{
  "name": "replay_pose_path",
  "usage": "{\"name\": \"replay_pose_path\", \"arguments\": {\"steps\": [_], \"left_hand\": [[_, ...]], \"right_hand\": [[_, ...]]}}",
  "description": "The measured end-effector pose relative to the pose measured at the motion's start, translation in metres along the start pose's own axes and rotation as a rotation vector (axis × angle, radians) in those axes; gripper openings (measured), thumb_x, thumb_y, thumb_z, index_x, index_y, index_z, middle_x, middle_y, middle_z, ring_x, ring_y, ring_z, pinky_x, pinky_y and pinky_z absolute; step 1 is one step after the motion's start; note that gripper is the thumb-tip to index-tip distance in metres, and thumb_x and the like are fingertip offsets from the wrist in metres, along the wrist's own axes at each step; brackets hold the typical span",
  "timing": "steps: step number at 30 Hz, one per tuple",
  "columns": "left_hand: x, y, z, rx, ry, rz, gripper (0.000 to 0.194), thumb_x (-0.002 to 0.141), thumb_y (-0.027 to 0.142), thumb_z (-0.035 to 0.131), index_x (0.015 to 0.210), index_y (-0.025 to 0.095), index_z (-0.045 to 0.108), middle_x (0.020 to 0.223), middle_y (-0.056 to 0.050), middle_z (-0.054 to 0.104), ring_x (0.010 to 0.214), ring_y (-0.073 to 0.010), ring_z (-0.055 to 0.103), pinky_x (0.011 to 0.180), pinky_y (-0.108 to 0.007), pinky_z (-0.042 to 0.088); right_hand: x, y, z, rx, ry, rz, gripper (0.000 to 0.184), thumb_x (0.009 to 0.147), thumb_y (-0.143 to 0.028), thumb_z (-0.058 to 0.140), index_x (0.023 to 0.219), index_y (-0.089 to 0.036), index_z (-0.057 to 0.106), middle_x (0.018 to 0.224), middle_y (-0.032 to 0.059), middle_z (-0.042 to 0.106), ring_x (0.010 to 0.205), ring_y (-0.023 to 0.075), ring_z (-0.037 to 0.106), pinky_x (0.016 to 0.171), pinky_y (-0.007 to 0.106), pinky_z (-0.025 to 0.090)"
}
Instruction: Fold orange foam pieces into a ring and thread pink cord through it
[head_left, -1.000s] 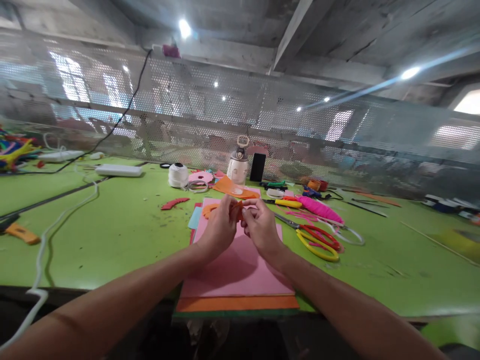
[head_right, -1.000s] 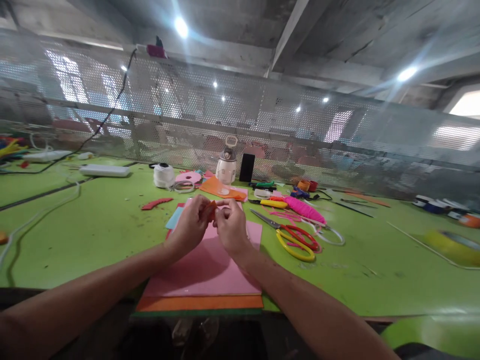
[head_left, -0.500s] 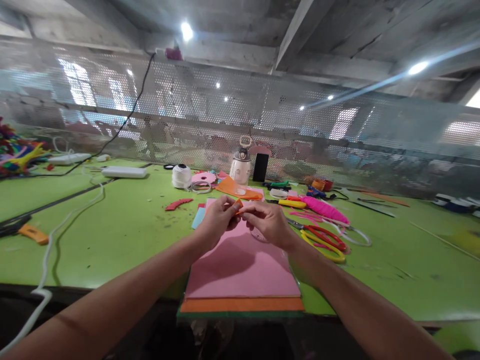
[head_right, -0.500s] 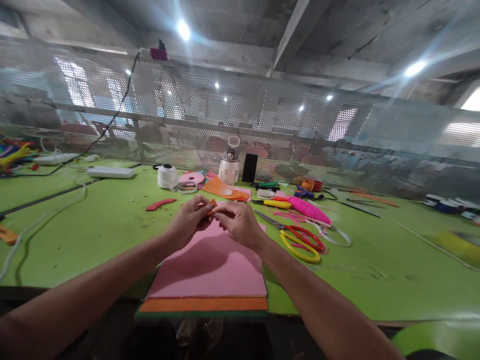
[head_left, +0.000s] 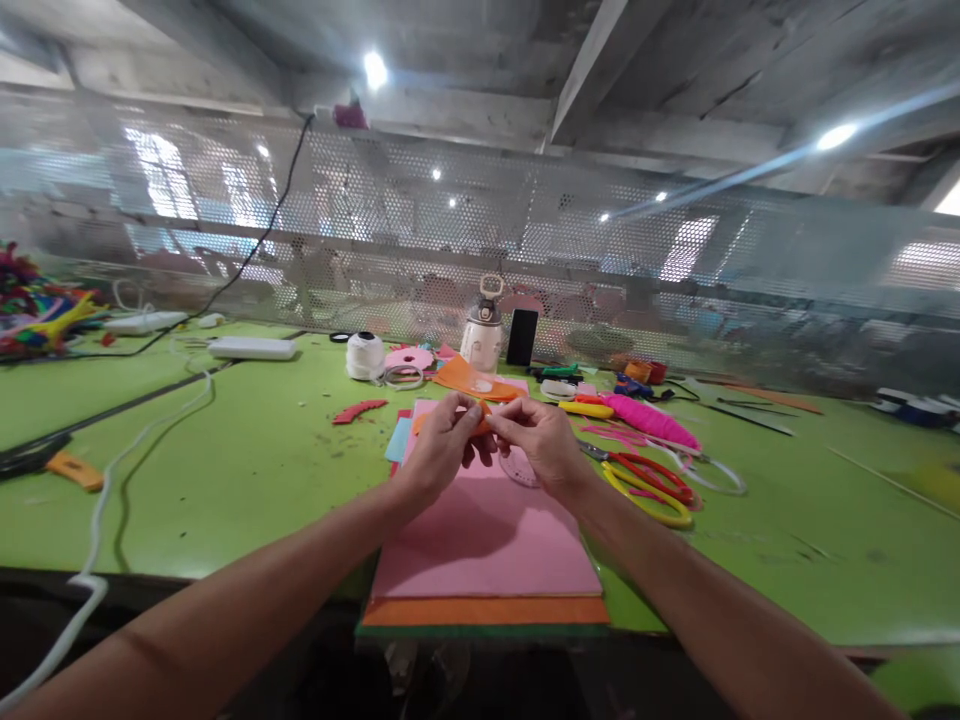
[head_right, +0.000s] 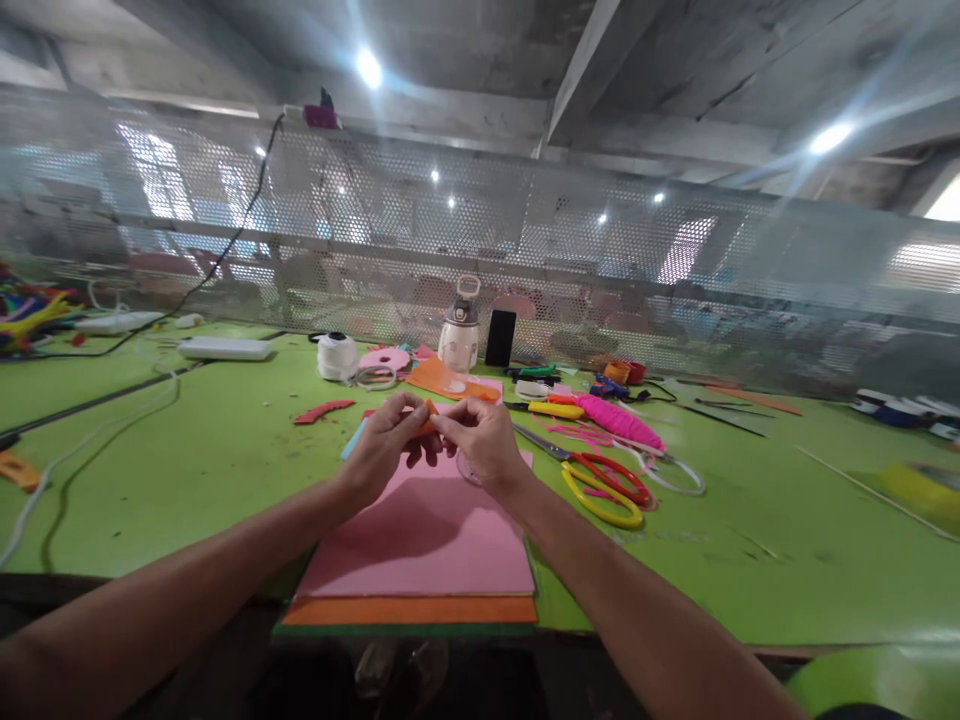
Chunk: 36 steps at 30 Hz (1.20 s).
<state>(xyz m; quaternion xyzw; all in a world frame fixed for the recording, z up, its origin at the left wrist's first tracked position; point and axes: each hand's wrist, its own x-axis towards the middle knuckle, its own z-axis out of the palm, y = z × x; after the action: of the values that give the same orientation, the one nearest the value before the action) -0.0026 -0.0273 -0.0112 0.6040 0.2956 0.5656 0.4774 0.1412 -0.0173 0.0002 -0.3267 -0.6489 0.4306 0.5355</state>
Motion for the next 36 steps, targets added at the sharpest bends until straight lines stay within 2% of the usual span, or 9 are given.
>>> {"name": "replay_pose_path", "arguments": {"steps": [7, 14, 18, 22, 29, 33, 36], "left_hand": [[-0.002, 0.004, 0.001, -0.115, -0.005, -0.054, 0.023, 0.09, 0.04, 0.05, 0.082, 0.02, 0.041, 0.054, 0.002, 0.063, 0.042, -0.0112, 0.056, 0.04, -0.019, 0.032], [-0.002, 0.005, 0.001, -0.046, -0.009, 0.008, 0.026, 0.09, 0.044, 0.049, 0.082, 0.021, 0.04, 0.054, 0.003, 0.063, 0.041, -0.0111, 0.056, 0.039, -0.019, 0.031], [0.002, 0.003, -0.003, 0.087, -0.032, 0.058, 0.024, 0.091, 0.043, 0.047, 0.083, 0.021, 0.04, 0.053, 0.003, 0.062, 0.042, -0.0122, 0.057, 0.037, -0.019, 0.032], [0.006, -0.002, -0.008, 0.174, -0.083, 0.09, 0.027, 0.089, 0.045, 0.052, 0.085, 0.021, 0.04, 0.052, 0.004, 0.06, 0.044, -0.0139, 0.06, 0.037, -0.019, 0.035], [0.009, 0.002, -0.018, -0.006, -0.243, -0.169, 0.027, 0.088, 0.043, 0.055, 0.085, 0.02, 0.041, 0.069, -0.005, 0.071, 0.057, -0.0199, 0.07, 0.041, -0.022, 0.044], [0.012, 0.001, -0.029, 0.008, -0.368, -0.24, 0.031, 0.084, 0.044, 0.063, 0.087, 0.018, 0.046, 0.073, -0.008, 0.073, 0.059, -0.0199, 0.07, 0.041, -0.021, 0.044], [0.015, -0.002, -0.033, 0.029, -0.396, -0.281, 0.035, 0.078, 0.044, 0.069, 0.085, 0.018, 0.048, 0.071, -0.008, 0.073, 0.056, -0.0196, 0.07, 0.04, -0.021, 0.044]], "right_hand": [[-0.004, -0.003, 0.005, 0.05, 0.045, -0.004, 0.027, 0.072, -0.036, 0.076, 0.07, -0.017, 0.057, 0.049, -0.0039, 0.057, 0.044, 0.0098, 0.049, 0.046, 0.025, 0.038], [-0.001, 0.0, 0.006, 0.062, 0.058, -0.012, 0.031, 0.068, -0.037, 0.079, 0.077, -0.017, 0.057, 0.055, -0.0047, 0.058, 0.044, 0.0098, 0.05, 0.045, 0.025, 0.04], [0.0, -0.004, 0.002, -0.007, -0.025, 0.031, 0.033, 0.071, -0.04, 0.075, 0.088, -0.014, 0.064, 0.056, -0.004, 0.057, 0.047, 0.0099, 0.049, 0.047, 0.025, 0.039], [0.002, -0.008, -0.004, -0.104, -0.123, 0.076, 0.028, 0.077, -0.04, 0.068, 0.071, -0.013, 0.067, 0.054, -0.0014, 0.056, 0.049, 0.0091, 0.047, 0.051, 0.025, 0.038], [0.003, -0.004, -0.01, -0.167, -0.147, 0.077, 0.026, 0.079, -0.037, 0.064, 0.07, -0.012, 0.066, 0.053, -0.0016, 0.054, 0.047, 0.0089, 0.044, 0.049, 0.025, 0.034], [0.005, 0.0, -0.011, -0.221, -0.11, 0.086, 0.024, 0.078, -0.036, 0.063, 0.069, -0.014, 0.063, 0.049, -0.0041, 0.049, 0.044, 0.0079, 0.04, 0.045, 0.024, 0.03], [0.007, 0.003, -0.012, -0.215, -0.109, 0.1, 0.023, 0.076, -0.036, 0.064, 0.068, -0.015, 0.061, 0.048, -0.0051, 0.047, 0.043, 0.0076, 0.039, 0.044, 0.023, 0.029]]}}
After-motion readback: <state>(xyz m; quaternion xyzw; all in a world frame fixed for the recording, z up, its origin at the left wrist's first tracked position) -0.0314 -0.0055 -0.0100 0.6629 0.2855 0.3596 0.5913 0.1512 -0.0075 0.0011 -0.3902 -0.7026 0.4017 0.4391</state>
